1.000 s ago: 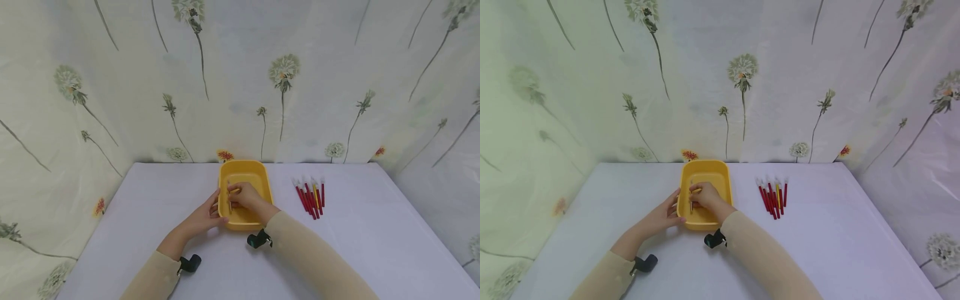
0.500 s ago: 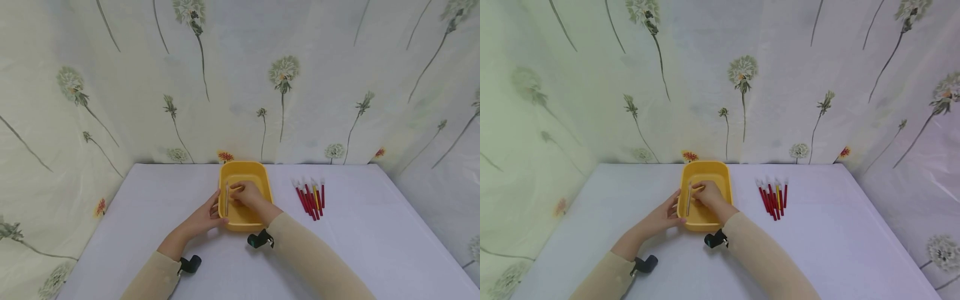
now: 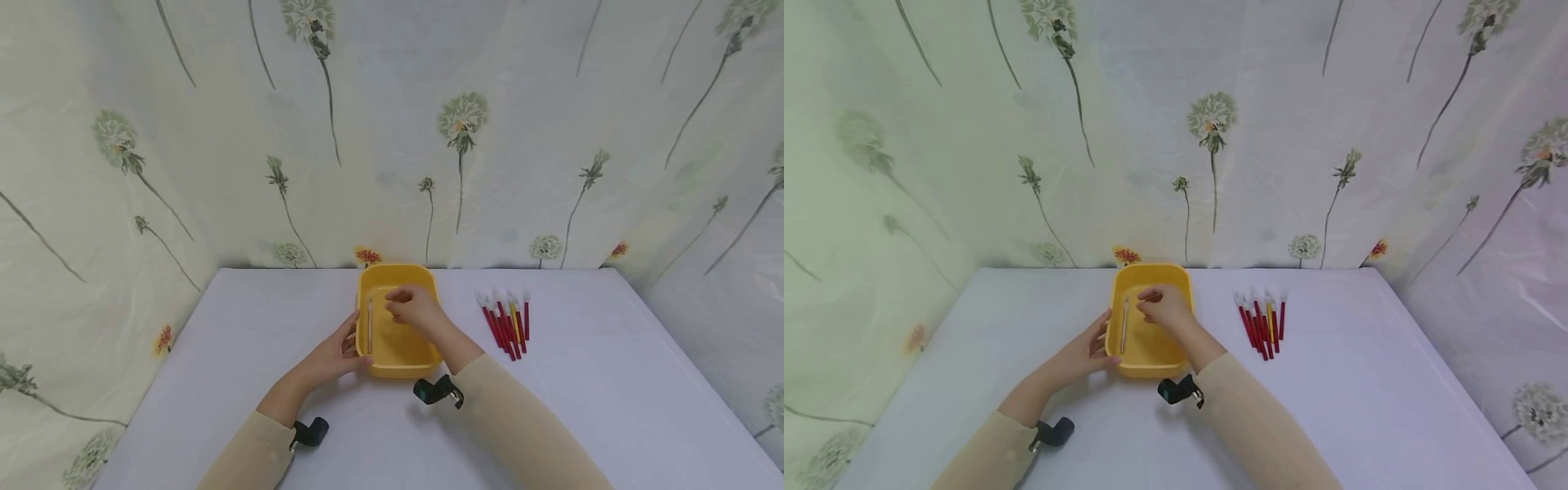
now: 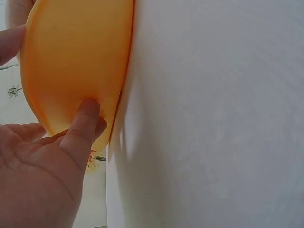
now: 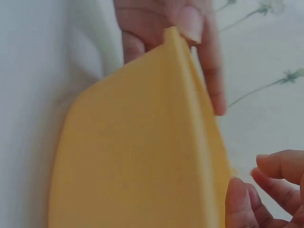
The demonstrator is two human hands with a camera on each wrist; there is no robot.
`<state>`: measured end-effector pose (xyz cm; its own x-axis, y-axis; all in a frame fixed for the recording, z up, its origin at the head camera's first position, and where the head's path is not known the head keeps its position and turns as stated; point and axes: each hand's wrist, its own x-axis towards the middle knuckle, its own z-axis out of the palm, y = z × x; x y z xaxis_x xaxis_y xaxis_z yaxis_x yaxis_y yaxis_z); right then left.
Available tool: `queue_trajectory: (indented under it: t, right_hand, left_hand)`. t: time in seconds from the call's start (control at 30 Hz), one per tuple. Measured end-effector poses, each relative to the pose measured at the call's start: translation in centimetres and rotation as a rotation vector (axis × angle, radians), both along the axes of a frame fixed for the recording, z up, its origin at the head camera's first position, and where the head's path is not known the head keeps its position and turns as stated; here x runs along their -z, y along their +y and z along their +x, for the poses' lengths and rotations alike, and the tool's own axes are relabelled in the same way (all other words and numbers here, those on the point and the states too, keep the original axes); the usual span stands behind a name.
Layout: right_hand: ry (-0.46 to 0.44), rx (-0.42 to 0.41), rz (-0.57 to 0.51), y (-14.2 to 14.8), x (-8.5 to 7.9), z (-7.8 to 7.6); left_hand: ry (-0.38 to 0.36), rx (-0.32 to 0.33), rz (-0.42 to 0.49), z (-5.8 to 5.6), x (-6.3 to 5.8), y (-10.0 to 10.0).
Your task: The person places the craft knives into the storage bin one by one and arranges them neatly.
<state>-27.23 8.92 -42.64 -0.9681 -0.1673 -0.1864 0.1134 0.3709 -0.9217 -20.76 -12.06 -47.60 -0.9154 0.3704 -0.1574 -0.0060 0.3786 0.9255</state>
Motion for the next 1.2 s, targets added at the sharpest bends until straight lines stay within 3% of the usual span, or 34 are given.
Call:
queue_trajectory:
  t: [0.27,0.67,1.2]
  right_hand:
    - [0.076,0.003,0.032,1.8,-2.3,0.7]
    - [0.141,0.011,0.102,5.4,-4.1,1.8]
    - [0.191,0.103,0.189,12.6,-4.4,3.5]
  left_hand:
    - [-0.004,0.003,0.026,-0.1,0.1,-0.1]
    - [-0.001,0.001,0.014,0.0,0.0,-0.1]
    - [-0.007,0.000,0.036,0.1,0.0,-0.1]
